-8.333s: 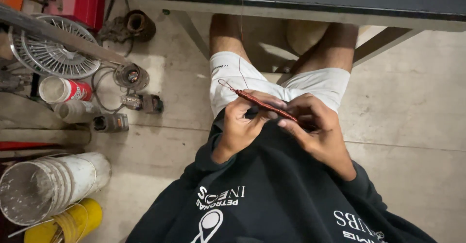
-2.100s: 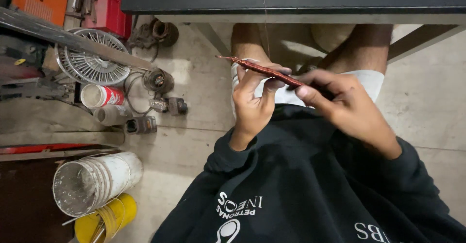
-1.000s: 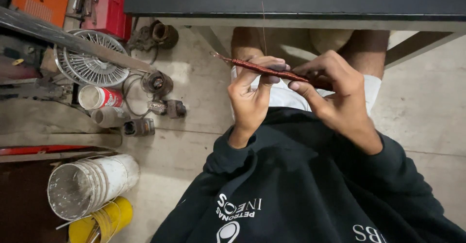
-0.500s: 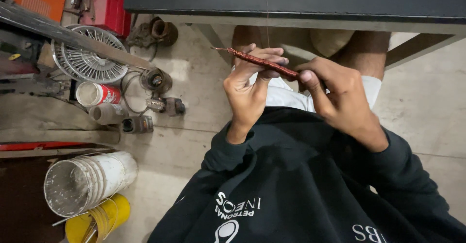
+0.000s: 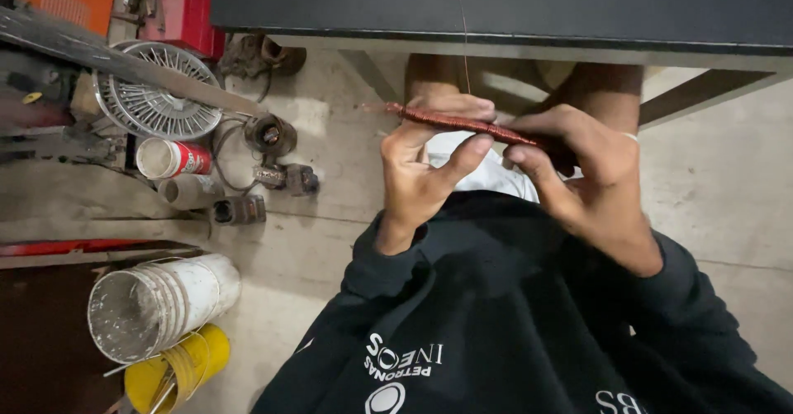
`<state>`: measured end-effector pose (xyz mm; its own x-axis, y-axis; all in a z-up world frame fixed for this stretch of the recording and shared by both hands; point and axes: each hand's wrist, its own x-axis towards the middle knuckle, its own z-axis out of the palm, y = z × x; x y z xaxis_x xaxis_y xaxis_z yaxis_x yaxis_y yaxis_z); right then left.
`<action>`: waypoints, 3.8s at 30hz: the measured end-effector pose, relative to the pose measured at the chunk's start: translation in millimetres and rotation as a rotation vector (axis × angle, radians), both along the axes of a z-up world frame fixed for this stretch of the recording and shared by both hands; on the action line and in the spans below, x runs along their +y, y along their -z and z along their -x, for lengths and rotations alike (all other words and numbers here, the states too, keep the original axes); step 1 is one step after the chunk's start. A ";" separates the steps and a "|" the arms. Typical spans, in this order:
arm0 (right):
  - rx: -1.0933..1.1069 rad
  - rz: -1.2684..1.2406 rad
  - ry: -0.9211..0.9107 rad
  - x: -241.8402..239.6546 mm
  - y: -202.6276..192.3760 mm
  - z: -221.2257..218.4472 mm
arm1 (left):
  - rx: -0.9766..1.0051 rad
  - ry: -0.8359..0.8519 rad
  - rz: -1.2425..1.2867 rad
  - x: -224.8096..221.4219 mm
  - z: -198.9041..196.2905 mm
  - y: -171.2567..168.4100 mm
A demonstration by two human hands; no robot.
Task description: Winding copper wire around an electronic core component at a repair bench
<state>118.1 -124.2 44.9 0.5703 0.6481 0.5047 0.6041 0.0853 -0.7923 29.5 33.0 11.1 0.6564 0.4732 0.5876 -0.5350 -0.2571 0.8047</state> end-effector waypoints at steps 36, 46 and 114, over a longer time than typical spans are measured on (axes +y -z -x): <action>0.090 0.106 -0.062 36.2 32.1 -71.0 | 0.170 -0.165 -0.161 43.4 -53.6 16.0; 0.155 0.101 -0.048 29.4 41.9 -62.7 | 0.101 -0.156 -0.162 40.5 -63.0 28.2; 0.156 0.218 -0.044 43.1 28.4 -77.9 | 0.176 -0.213 -0.028 38.6 -73.5 20.2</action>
<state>196.0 -81.1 16.5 0.5990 0.7577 0.2591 0.4729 -0.0736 -0.8780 103.0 71.6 -9.1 0.6369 0.5966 0.4883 -0.3196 -0.3721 0.8714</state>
